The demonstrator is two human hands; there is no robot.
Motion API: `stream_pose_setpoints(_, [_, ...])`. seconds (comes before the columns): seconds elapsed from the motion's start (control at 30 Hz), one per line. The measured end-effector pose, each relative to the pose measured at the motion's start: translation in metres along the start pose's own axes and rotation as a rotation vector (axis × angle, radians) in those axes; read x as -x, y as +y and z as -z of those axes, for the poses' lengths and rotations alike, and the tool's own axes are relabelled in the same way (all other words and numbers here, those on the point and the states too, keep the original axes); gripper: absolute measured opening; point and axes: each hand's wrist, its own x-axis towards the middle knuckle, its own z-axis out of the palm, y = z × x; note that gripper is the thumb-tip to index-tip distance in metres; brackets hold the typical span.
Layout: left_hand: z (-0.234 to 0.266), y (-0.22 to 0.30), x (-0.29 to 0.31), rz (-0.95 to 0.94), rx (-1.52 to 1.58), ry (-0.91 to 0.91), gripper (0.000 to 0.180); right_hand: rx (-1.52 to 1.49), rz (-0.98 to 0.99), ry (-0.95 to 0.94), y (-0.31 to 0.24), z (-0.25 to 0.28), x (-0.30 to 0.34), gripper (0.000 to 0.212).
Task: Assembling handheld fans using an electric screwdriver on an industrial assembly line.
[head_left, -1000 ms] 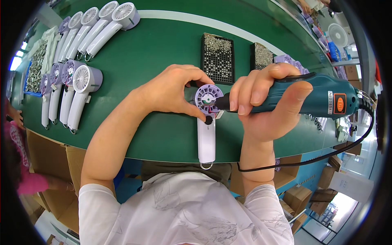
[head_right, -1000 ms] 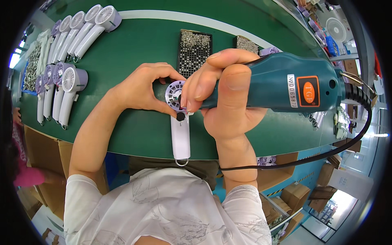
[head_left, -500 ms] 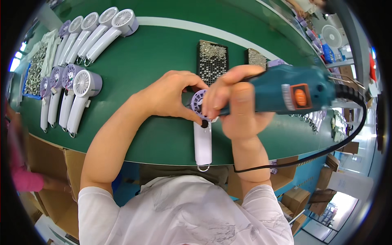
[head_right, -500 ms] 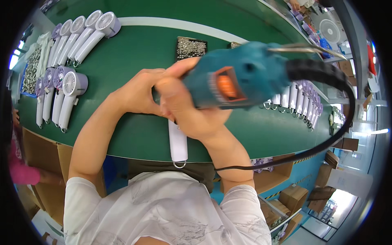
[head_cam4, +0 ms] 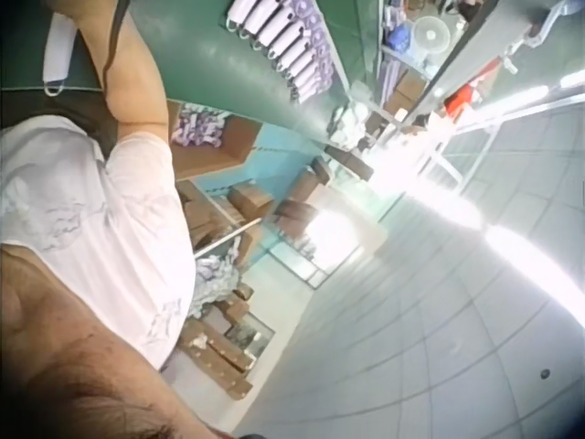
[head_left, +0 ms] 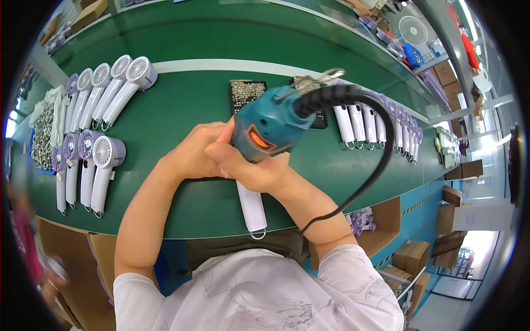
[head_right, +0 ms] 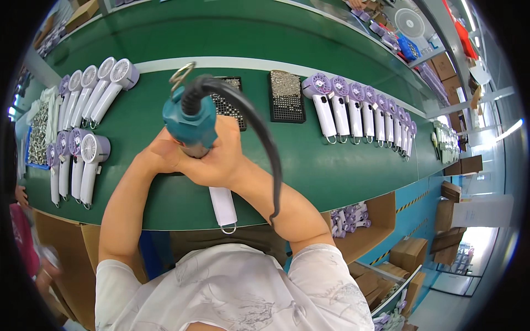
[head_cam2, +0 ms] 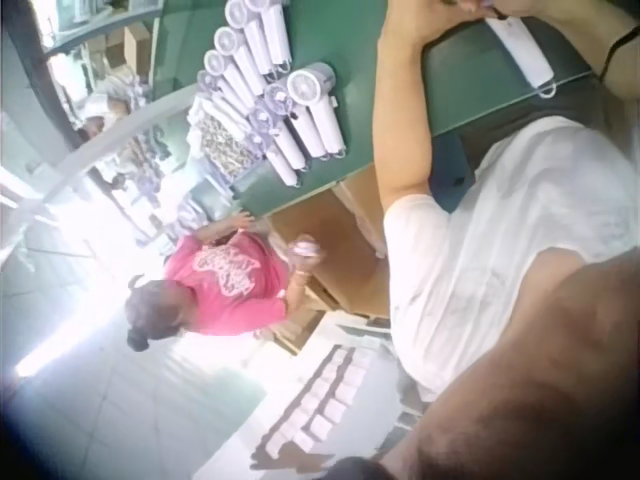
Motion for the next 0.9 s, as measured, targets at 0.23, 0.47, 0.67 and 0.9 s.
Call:
stream_pose_setpoints(0.23, [0.001, -0.009, 0.006, -0.051, -0.021, 0.044, 0.054, -0.096, 0.239, -0.028, -0.021, 0.024, -0.001, 0.028])
stream_pose_setpoints(0.47, [0.0, 0.012, 0.0, -0.014, -0.2, -0.027, 0.065, 0.245, 0.385, 0.629, -0.026, 0.172, -0.001, 0.026])
stream_pose_setpoints(0.67, [-0.001, 0.006, -0.002, -0.042, -0.211, 0.011, 0.065, 0.145, 0.331, 0.884, -0.007, 0.191, 0.0, 0.033])
stream_pose_setpoints(0.9, [-0.005, 0.006, -0.002, -0.021, -0.229, -0.006, 0.068, 0.291, 0.315, 0.826, 0.012, 0.198, 0.001, 0.036])
